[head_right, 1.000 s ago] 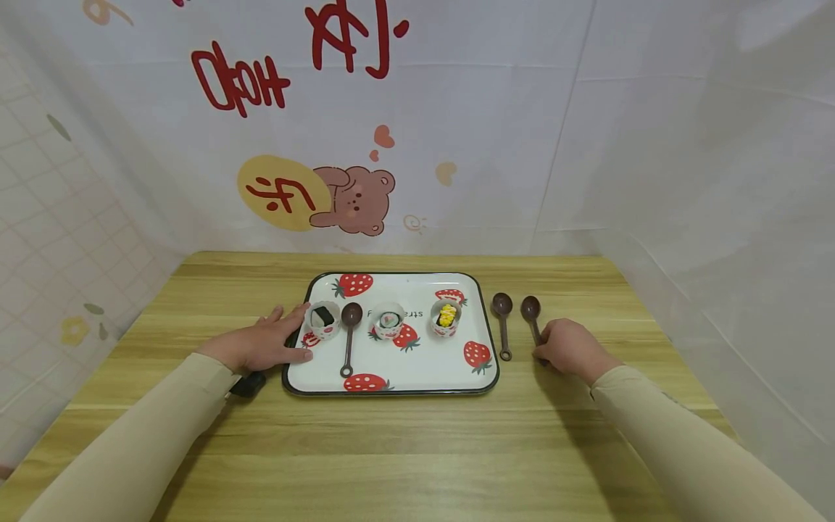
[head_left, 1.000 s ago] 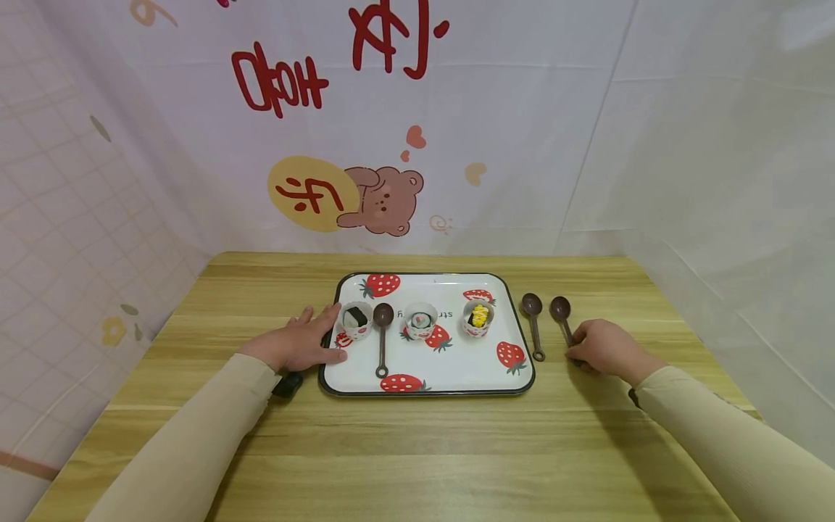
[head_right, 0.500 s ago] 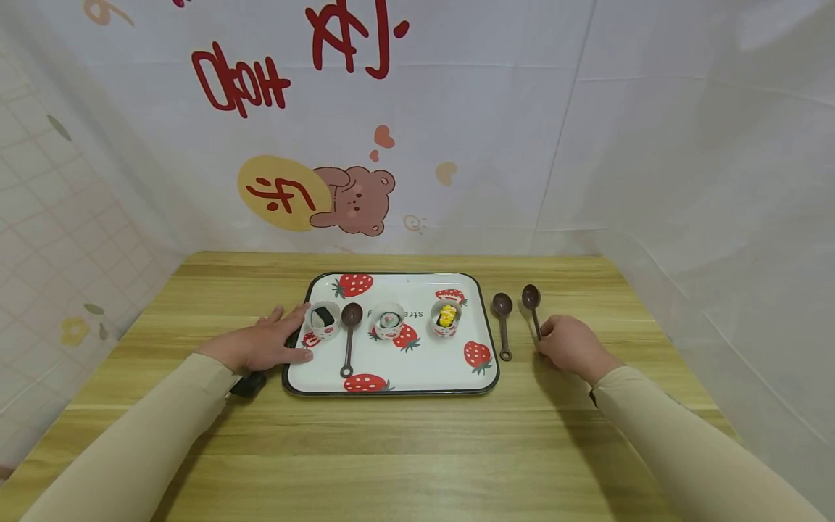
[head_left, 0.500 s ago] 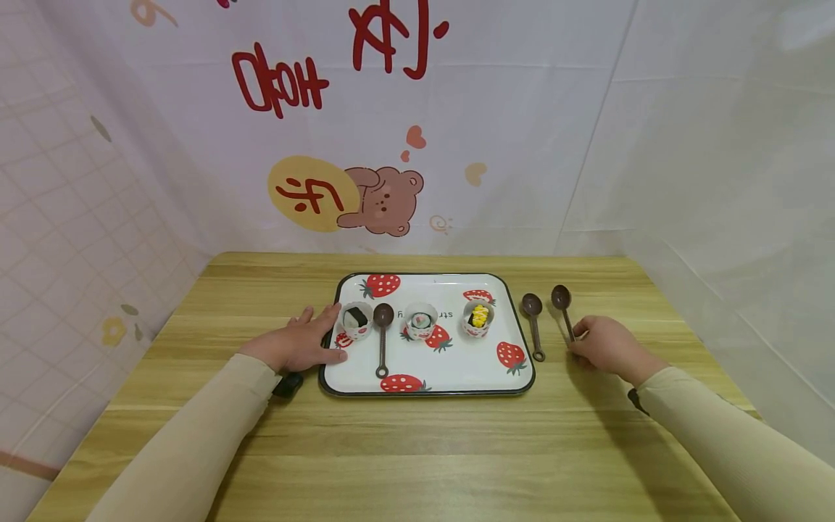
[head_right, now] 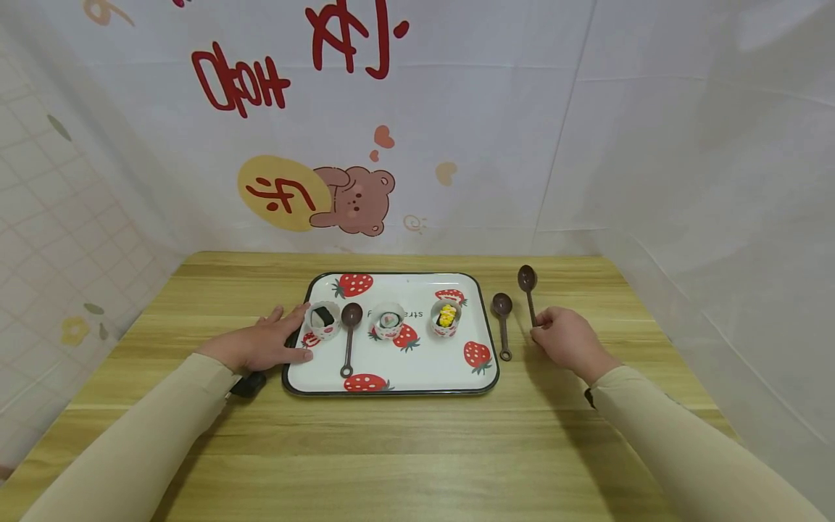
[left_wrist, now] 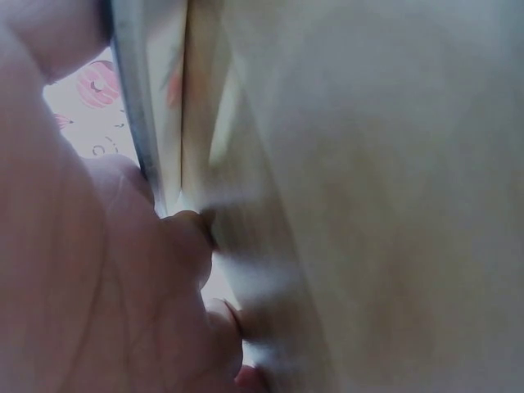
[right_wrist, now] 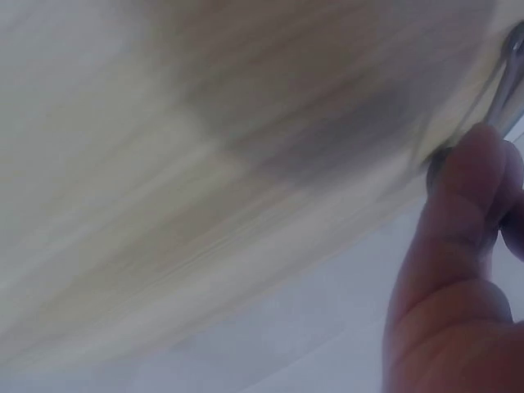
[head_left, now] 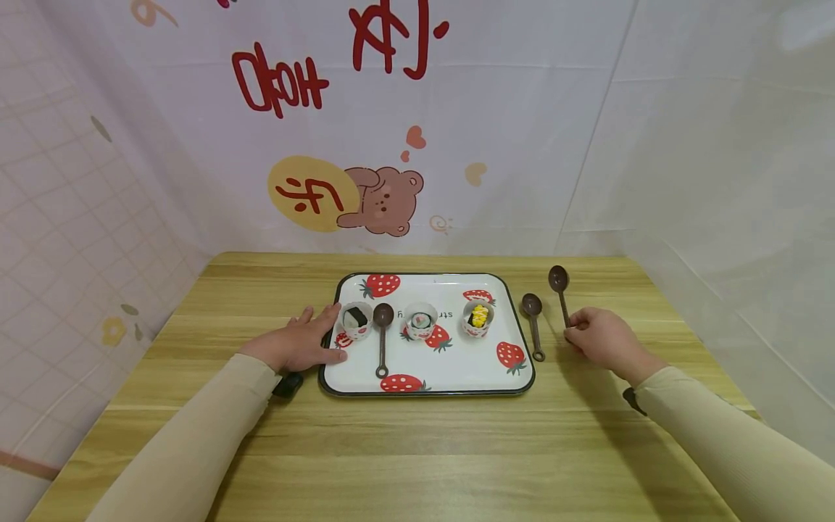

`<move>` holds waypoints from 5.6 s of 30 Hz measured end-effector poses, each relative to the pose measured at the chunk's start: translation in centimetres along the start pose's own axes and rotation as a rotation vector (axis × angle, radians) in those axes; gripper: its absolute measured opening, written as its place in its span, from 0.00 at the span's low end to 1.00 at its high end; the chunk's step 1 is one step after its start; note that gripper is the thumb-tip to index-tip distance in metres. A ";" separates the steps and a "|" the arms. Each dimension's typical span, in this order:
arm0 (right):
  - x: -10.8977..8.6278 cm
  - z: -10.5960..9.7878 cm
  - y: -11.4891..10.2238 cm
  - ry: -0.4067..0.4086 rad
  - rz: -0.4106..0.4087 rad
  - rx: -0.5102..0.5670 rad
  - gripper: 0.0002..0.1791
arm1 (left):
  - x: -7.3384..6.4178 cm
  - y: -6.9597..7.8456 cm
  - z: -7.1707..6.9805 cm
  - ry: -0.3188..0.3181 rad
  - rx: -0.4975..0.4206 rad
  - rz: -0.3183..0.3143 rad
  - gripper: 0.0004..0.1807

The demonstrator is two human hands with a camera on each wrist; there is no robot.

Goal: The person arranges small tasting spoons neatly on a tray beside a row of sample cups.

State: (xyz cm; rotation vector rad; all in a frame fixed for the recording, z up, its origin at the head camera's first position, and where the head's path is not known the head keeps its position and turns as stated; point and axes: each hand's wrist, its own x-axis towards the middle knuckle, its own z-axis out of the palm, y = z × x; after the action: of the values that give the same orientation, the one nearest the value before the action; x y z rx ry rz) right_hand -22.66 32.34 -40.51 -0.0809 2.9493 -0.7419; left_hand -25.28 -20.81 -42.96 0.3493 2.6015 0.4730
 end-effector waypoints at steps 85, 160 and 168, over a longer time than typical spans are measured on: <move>-0.1 6.6 -11.4 -0.172 0.003 0.542 0.08 | -0.2 0.1 0.0 0.001 -0.016 -0.010 0.61; -0.2 10.0 -14.1 -0.293 0.184 0.429 0.06 | -0.3 0.1 -0.2 0.010 0.008 0.038 0.59; -0.1 9.9 -14.2 -0.302 0.190 0.425 0.06 | -0.2 0.0 -0.1 0.001 -0.009 0.024 0.59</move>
State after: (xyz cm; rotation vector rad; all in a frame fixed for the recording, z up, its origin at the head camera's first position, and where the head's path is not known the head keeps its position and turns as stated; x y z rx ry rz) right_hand -21.07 15.22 -42.47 0.1092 2.4203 -1.1852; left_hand -25.14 -20.90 -42.79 0.3773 2.5977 0.4924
